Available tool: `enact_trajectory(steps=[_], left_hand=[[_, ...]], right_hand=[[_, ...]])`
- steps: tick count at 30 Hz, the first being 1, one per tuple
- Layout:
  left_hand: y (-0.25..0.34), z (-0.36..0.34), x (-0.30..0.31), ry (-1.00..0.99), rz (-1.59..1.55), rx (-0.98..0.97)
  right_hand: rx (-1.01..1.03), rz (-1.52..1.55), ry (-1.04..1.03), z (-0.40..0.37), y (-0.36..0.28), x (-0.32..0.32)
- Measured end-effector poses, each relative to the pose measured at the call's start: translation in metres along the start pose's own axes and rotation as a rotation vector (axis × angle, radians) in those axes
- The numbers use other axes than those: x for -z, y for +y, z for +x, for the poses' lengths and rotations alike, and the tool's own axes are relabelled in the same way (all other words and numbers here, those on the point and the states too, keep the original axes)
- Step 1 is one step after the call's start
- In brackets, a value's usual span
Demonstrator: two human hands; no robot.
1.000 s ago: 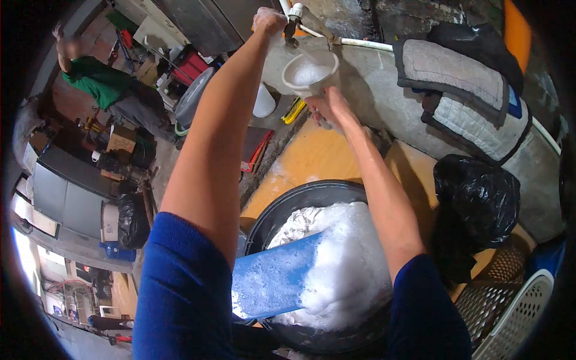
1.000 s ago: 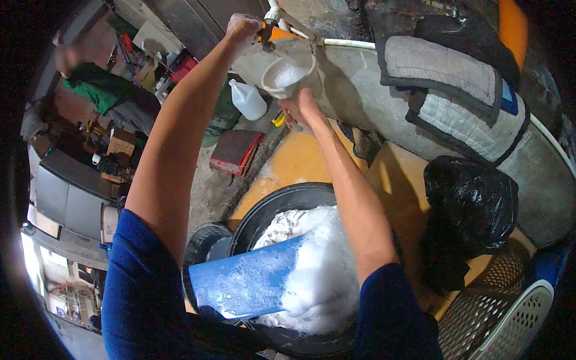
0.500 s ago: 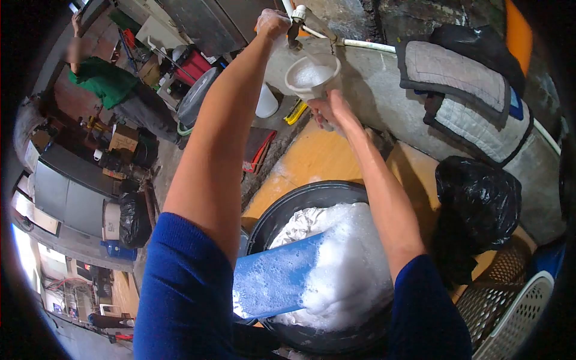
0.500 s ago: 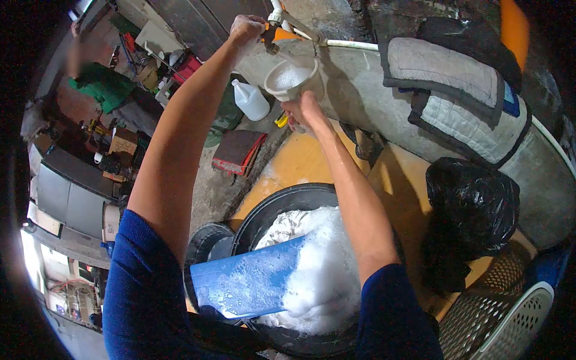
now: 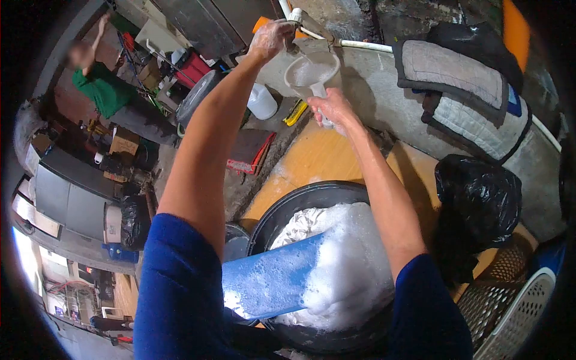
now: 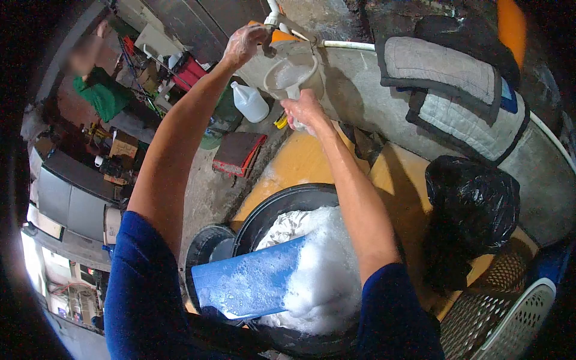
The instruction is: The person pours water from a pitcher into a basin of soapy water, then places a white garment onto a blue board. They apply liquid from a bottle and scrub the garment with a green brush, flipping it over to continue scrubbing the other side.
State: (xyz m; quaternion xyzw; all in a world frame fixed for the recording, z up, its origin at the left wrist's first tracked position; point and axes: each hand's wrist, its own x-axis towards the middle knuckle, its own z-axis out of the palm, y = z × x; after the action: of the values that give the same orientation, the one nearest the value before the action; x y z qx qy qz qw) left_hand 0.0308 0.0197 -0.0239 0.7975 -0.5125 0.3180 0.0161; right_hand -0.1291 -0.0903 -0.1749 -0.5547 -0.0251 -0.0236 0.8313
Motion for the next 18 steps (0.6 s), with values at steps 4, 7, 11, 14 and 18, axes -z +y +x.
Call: enact_trajectory(steps=[4,7,11,14,18], left_hand=[[-0.002,-0.001,-0.001,0.098,-0.128,0.029],[0.001,0.012,0.004,0.010,-0.587,0.555],[0.012,0.033,-0.019,0.147,-0.360,0.986],[0.029,0.039,-0.027,0.291,-0.315,1.218],[0.018,0.031,-0.012,-0.131,-0.247,0.881]], right_hand=[[0.003,0.004,-0.005,-0.002,-0.002,-0.001],[0.016,-0.059,-0.006,-0.001,-0.003,-0.005],[0.055,-0.111,-0.036,0.004,0.006,-0.006],[0.065,-0.110,-0.108,0.003,0.009,-0.003],[0.027,-0.074,-0.119,0.004,0.012,-0.005]])
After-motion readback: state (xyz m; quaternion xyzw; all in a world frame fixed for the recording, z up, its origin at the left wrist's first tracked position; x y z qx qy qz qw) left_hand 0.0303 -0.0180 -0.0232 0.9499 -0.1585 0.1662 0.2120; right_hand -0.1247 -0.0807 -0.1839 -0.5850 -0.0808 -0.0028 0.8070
